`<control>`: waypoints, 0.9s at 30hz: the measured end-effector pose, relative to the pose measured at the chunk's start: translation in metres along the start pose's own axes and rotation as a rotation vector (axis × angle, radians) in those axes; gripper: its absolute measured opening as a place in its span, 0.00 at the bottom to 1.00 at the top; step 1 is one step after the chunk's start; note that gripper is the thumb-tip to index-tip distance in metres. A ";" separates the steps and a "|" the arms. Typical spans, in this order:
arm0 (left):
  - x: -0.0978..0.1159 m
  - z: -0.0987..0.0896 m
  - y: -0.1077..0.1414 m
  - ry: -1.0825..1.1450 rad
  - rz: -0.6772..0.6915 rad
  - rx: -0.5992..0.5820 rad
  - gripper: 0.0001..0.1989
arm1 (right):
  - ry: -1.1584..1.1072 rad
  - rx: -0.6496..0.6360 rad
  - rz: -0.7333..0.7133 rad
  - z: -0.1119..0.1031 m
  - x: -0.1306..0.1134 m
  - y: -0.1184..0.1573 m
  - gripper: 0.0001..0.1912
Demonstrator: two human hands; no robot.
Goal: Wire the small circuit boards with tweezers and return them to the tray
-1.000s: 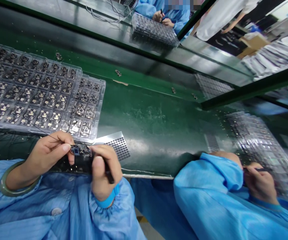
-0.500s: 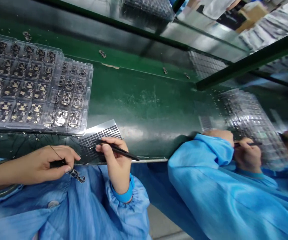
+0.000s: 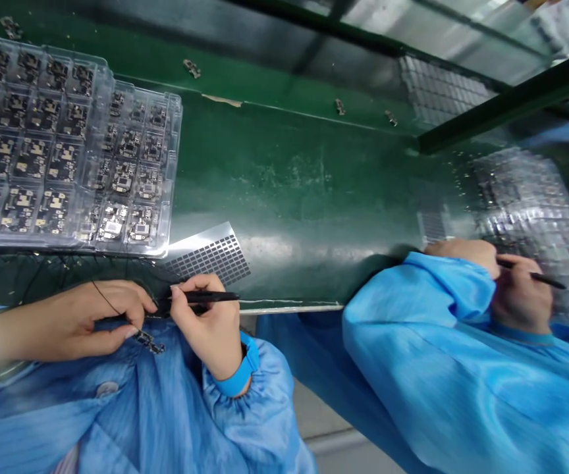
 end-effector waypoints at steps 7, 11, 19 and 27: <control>-0.002 0.002 -0.001 0.001 0.004 -0.028 0.05 | -0.013 -0.037 0.031 0.000 -0.003 -0.002 0.07; -0.002 0.003 0.000 0.001 0.009 -0.032 0.05 | -0.058 -0.030 0.052 -0.001 -0.001 -0.003 0.08; -0.002 0.003 0.000 0.001 0.014 -0.033 0.05 | 0.005 -0.001 0.019 -0.002 -0.001 -0.002 0.07; -0.005 0.002 0.002 0.020 -0.004 -0.015 0.05 | -0.259 0.038 0.090 -0.004 0.006 -0.003 0.09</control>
Point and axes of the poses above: each hand's wrist, its own y-axis away from the middle knuckle, its own z-axis out of the palm, x = y × z, the point moved 10 cm from there along -y, towards the middle knuckle, and after that the axes turned 3 degrees about -x, right-handed, at the moved point
